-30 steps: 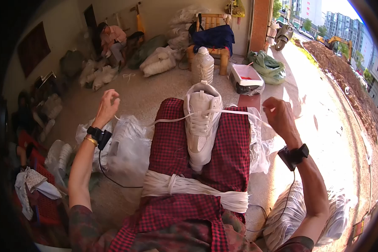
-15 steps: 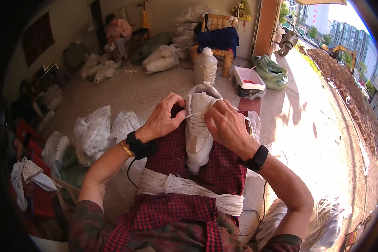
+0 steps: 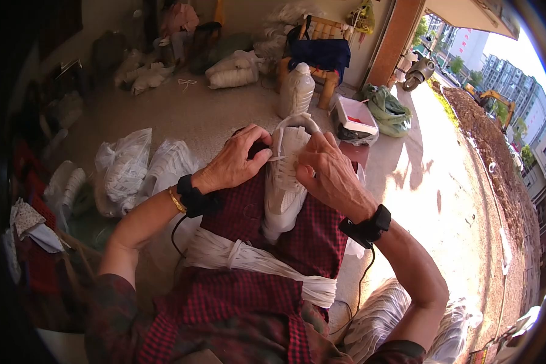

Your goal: Lacing shoestrings into pairs of white sneakers in a workshop environment.

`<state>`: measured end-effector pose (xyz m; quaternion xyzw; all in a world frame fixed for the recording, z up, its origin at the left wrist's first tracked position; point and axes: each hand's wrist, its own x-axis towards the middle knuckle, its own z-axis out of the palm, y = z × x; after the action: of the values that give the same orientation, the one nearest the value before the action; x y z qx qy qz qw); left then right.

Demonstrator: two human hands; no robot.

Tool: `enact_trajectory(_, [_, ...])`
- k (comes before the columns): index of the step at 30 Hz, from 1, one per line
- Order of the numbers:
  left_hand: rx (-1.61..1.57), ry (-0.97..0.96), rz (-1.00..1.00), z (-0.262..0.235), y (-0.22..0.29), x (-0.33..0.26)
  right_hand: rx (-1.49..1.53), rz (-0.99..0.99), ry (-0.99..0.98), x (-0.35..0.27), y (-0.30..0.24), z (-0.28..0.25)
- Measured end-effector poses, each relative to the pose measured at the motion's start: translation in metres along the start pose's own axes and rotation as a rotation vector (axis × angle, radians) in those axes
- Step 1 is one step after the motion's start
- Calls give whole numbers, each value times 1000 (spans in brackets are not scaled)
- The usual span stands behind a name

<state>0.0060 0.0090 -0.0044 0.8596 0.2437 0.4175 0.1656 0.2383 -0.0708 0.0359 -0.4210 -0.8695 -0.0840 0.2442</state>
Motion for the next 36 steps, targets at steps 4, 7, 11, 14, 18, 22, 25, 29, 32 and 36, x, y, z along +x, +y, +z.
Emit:
enact_trajectory(4, [-29, 37, 26, -2, 0, -1, -97, 152, -27, -1, 0, -5])
enact_trajectory(7, [-24, 34, 15, -1, 0, -1, 176, 217, -9, -4, -17, -12])
enact_trajectory(11, [20, -3, 76, 0, -2, -1, 134, 151, 92, -4, -10, -6])
enact_trajectory(14, [63, -42, 97, 3, -8, -7, 145, 191, 127, -5, -7, -2])
enact_trajectory(18, [-5, 25, -55, -22, -10, 3, 190, 249, 125, -8, -10, 2])
enact_trajectory(22, [-6, -115, -55, -40, -20, 3, 174, 203, 123, -7, -1, 1])
enact_trajectory(25, [-26, -175, -102, -42, -14, 3, 175, 237, 115, -6, -4, -1])
enact_trajectory(29, [-71, -258, -155, -38, 0, 3, 124, 244, 59, -12, 2, -2])
enact_trajectory(32, [-23, -235, 47, -31, -10, 0, -46, 205, 22, -21, 5, 0])
enact_trajectory(36, [-60, -492, -319, -65, -41, 21, -226, 85, -8, -31, 2, -9])
